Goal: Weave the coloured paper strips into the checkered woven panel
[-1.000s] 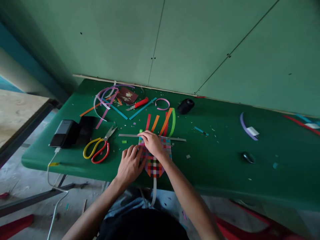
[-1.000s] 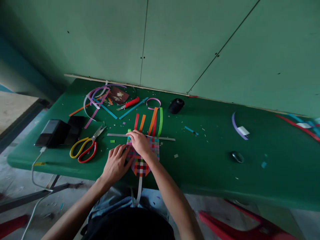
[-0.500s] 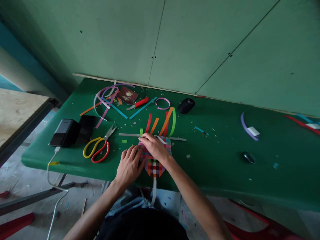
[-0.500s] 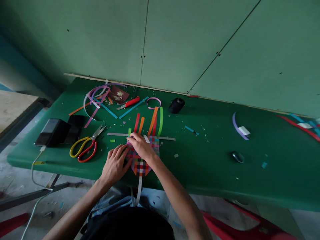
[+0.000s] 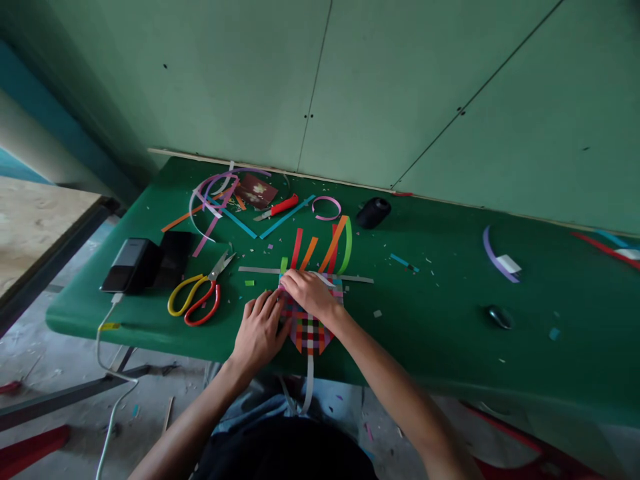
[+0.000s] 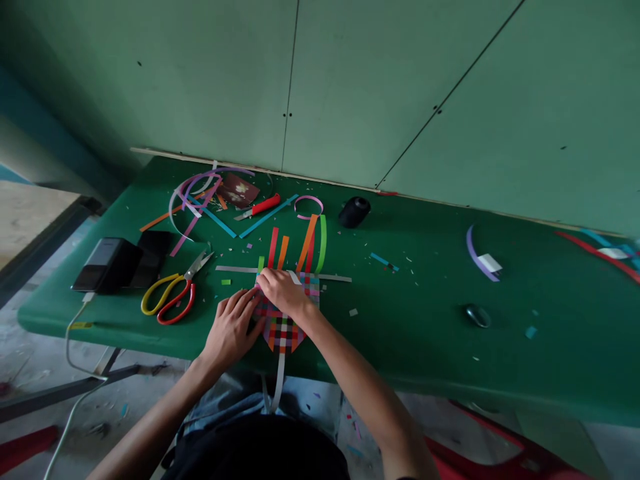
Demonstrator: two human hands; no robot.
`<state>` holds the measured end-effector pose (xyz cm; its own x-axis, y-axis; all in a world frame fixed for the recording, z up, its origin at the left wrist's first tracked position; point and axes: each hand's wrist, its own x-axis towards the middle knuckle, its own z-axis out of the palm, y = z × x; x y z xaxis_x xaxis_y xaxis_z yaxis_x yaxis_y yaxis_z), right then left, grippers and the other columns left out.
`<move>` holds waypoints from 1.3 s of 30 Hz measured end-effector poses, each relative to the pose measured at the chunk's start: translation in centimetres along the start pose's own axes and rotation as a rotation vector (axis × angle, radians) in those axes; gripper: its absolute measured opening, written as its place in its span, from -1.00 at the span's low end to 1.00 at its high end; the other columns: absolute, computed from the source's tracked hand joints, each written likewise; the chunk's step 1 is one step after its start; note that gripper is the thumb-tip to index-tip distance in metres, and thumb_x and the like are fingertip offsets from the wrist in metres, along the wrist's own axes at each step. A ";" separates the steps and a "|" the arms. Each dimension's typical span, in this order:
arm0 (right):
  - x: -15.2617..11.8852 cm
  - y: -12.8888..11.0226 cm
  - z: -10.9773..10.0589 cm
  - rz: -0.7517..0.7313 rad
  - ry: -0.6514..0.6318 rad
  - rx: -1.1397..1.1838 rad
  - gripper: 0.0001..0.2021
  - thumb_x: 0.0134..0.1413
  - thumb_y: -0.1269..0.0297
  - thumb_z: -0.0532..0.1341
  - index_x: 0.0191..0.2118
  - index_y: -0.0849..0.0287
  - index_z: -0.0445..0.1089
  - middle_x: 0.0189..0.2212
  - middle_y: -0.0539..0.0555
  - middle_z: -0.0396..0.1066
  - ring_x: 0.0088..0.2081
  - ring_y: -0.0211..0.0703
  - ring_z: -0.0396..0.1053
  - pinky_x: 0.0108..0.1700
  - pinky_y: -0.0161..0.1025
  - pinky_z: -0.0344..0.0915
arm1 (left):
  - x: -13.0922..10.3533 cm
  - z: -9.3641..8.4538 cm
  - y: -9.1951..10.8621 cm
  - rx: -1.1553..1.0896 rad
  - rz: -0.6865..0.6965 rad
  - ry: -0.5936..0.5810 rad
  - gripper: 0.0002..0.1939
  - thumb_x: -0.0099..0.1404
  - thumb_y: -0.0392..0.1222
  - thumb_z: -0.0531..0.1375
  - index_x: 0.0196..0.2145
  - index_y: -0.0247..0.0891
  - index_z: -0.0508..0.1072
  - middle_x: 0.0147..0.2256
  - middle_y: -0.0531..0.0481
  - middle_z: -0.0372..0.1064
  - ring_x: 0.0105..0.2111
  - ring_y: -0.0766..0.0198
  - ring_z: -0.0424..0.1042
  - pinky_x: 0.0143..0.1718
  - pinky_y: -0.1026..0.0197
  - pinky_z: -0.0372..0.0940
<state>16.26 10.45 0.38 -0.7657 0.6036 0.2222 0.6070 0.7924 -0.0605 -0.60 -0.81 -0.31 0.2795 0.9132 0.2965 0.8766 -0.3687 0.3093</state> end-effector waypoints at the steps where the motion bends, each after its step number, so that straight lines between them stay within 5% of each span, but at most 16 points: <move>1: 0.0 -0.2 0.2 0.006 0.013 -0.030 -0.76 0.51 0.45 0.04 -0.16 0.22 0.44 -0.20 0.14 0.50 -0.23 -0.10 0.51 -0.22 -0.17 0.44 | 0.0 0.0 0.0 0.002 -0.001 0.000 -0.55 0.48 -0.11 0.17 0.27 -0.24 0.38 0.28 -0.21 0.39 0.27 -0.09 0.33 0.18 -0.14 0.30; 7: -0.5 -1.8 0.3 0.095 0.064 -0.019 -0.77 0.52 0.44 0.00 -0.12 0.19 0.40 -0.14 0.17 0.49 -0.15 -0.04 0.50 -0.15 -0.13 0.43 | 0.1 0.1 0.1 0.004 -0.012 -0.003 -0.59 0.48 -0.14 0.15 0.23 -0.24 0.41 0.25 -0.23 0.41 0.26 -0.10 0.34 0.19 -0.15 0.29; 12: -1.6 -3.4 0.3 0.212 0.100 0.222 -0.77 0.51 0.43 -0.01 -0.12 0.13 0.38 -0.14 0.19 0.47 -0.09 0.03 0.47 -0.01 -0.04 0.42 | 0.1 0.0 0.2 -0.007 -0.012 -0.015 -0.60 0.46 -0.14 0.16 0.21 -0.24 0.42 0.19 -0.25 0.45 0.25 -0.12 0.35 0.18 -0.16 0.29; 22: -2.7 -4.8 -0.4 0.489 0.181 0.719 -0.84 0.54 0.28 -0.04 -0.04 0.07 0.28 -0.30 0.08 0.55 -0.28 -0.10 0.55 -0.22 -0.22 0.40 | 0.0 -0.1 0.1 -0.012 -0.008 -0.015 -0.58 0.47 -0.15 0.17 0.24 -0.24 0.40 0.23 -0.24 0.43 0.27 -0.12 0.33 0.20 -0.16 0.29; 29: -3.4 -4.6 -1.4 0.486 0.161 0.974 -0.83 0.53 0.17 0.01 -0.09 0.06 0.29 -0.27 0.06 0.54 -0.30 -0.16 0.50 -0.18 -0.22 0.42 | -0.1 -0.1 -0.2 -0.016 0.004 -0.016 -0.59 0.49 -0.13 0.17 0.22 -0.25 0.41 0.24 -0.22 0.43 0.27 -0.12 0.33 0.20 -0.15 0.29; 39: -2.6 -3.8 -1.5 0.807 0.077 1.541 -0.63 0.28 -0.10 0.29 -0.14 0.14 0.50 -0.30 0.07 0.55 -0.34 -0.21 0.52 -0.37 -0.33 0.45 | 0.0 -0.4 -0.4 -0.046 0.010 -0.022 -0.64 0.51 -0.11 0.15 0.19 -0.19 0.44 0.21 -0.20 0.45 0.27 -0.08 0.33 0.20 -0.14 0.30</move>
<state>16.32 5.73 1.52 -0.3591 0.8875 -0.2889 0.0228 -0.3011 -0.9533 -1.12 -0.79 -0.05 0.2969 0.9130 0.2798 0.8552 -0.3846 0.3475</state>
